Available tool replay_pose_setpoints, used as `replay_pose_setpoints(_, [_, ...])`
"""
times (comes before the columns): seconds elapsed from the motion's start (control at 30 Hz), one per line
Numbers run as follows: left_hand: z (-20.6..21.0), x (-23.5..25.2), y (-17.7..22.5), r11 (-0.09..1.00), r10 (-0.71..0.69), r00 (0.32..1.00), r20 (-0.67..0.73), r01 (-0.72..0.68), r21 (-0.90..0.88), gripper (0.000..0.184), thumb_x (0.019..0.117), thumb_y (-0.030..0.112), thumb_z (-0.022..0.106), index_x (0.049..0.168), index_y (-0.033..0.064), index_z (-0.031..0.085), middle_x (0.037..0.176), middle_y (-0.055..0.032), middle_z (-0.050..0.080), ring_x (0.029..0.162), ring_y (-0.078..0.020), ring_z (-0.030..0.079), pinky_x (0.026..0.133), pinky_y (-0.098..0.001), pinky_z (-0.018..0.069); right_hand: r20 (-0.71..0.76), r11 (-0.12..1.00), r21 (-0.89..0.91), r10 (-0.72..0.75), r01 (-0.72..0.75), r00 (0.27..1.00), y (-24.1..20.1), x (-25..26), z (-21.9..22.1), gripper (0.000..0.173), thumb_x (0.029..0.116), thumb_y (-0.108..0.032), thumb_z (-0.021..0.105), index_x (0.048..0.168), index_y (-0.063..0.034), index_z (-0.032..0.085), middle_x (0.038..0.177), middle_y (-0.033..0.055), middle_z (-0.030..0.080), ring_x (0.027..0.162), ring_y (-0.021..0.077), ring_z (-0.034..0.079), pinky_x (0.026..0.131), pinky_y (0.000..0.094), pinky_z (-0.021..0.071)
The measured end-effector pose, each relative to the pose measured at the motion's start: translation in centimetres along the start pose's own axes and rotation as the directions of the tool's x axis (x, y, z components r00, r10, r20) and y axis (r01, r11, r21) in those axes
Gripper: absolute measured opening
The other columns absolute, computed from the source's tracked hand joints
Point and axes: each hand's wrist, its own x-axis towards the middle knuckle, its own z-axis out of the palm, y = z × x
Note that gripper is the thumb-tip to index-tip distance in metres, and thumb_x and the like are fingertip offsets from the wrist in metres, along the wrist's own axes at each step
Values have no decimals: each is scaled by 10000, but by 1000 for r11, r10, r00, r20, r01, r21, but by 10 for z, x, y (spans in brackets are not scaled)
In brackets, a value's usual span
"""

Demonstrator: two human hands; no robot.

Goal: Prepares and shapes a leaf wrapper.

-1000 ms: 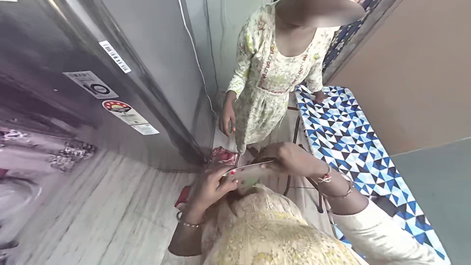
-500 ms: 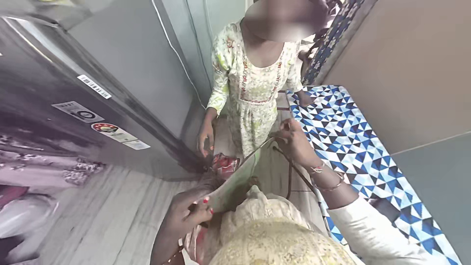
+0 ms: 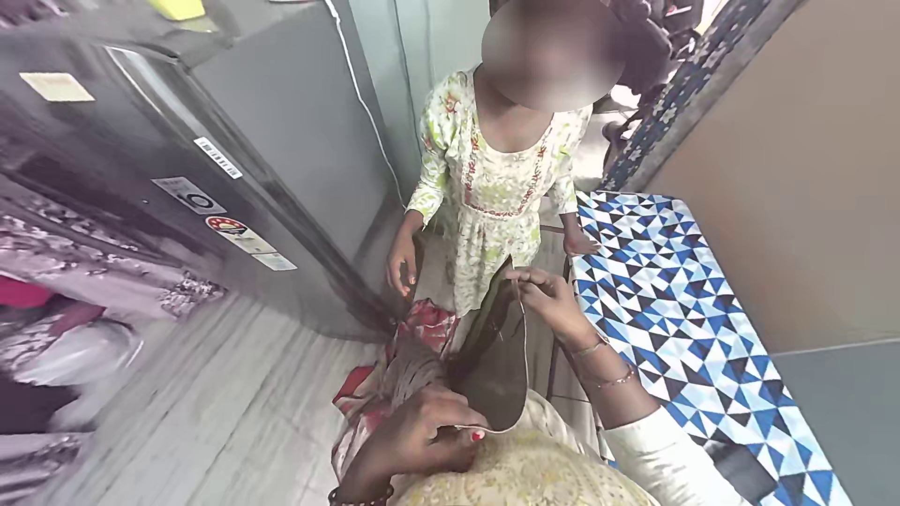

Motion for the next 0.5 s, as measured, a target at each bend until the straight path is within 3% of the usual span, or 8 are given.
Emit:
replay_pose_setpoints(0.07, [10, 6, 0, 1000, -9, 1000, 10, 9, 17, 245, 1020, 231, 598, 997, 32, 739, 763, -92, 680, 738, -112, 640, 729, -206, 519, 64, 994, 95, 56, -62, 996, -3, -3, -6, 293, 918, -138, 523, 1098, -11, 716, 1145, 19, 693, 976, 23, 644, 851, 232, 544])
replay_pose_setpoints(0.13, [18, 13, 0, 1000, -11, 999, 36, 10, 19, 246, 1025, 217, 589, 998, 22, 739, 762, -104, 677, 731, -129, 644, 718, -219, 523, 105, 995, 58, 80, -86, 991, -9, -6, -12, 243, 931, -162, 596, 1091, -14, 703, 1105, 7, 692, 905, 12, 648, 797, 221, 558])
replay_pose_setpoints(0.2, [20, 18, 0, 998, -34, 999, 15, 33, 51, 237, 1004, 211, 602, 991, 26, 750, 767, -98, 686, 728, -126, 648, 712, -216, 529, 159, 992, -46, 127, -121, 979, -17, -8, -19, 275, 917, -105, 664, 1163, 15, 676, 1132, 60, 675, 843, 39, 665, 728, 212, 582])
replay_pose_setpoints(0.27, [17, 19, -1, 986, -65, 992, -110, 81, 149, 239, 973, 262, 625, 984, 68, 764, 780, -61, 698, 742, -92, 650, 728, -205, 532, 200, 982, -167, 124, -91, 972, -26, -7, -27, 340, 897, -57, 657, 1231, 11, 662, 1203, 111, 657, 859, 75, 682, 712, 227, 592])
replay_pose_setpoints(0.3, [12, 21, -1, 972, -64, 977, -204, 107, 207, 256, 982, 317, 618, 994, 107, 763, 791, -32, 702, 755, -65, 649, 741, -207, 528, 223, 976, -218, 63, -13, 973, -31, -3, -33, 341, 904, -58, 644, 1237, 8, 667, 1215, 127, 658, 869, 81, 684, 728, 232, 591])
replay_pose_setpoints(0.37, [-6, 30, 10, 938, 1, 927, -375, 129, 321, 260, 1007, 376, 605, 1040, 165, 753, 837, 21, 699, 815, -7, 643, 781, -171, 528, 262, 915, -302, -190, 268, 946, -49, 5, -46, 278, 926, -74, 616, 1174, 9, 711, 1175, 131, 690, 886, 75, 678, 776, 243, 581])
replay_pose_setpoints(0.43, [-29, 43, 43, 875, 151, 869, -472, 104, 472, 227, 1037, 370, 587, 1100, 190, 710, 920, 56, 676, 905, 14, 625, 840, -147, 499, 314, 744, -326, -497, 583, 809, -100, 13, -59, 239, 934, -56, 590, 1114, -22, 743, 1153, 76, 707, 968, 42, 667, 846, 221, 574])
replay_pose_setpoints(0.5, [-48, 56, 83, 792, 299, 827, -476, 63, 607, 172, 1042, 319, 580, 1069, 172, 664, 904, 30, 631, 885, -40, 614, 848, -201, 492, 368, 520, -335, -696, 786, 617, -165, 14, -70, 204, 974, -75, 578, 1091, -70, 746, 1157, 9, 712, 1101, 41, 634, 957, 215, 529])
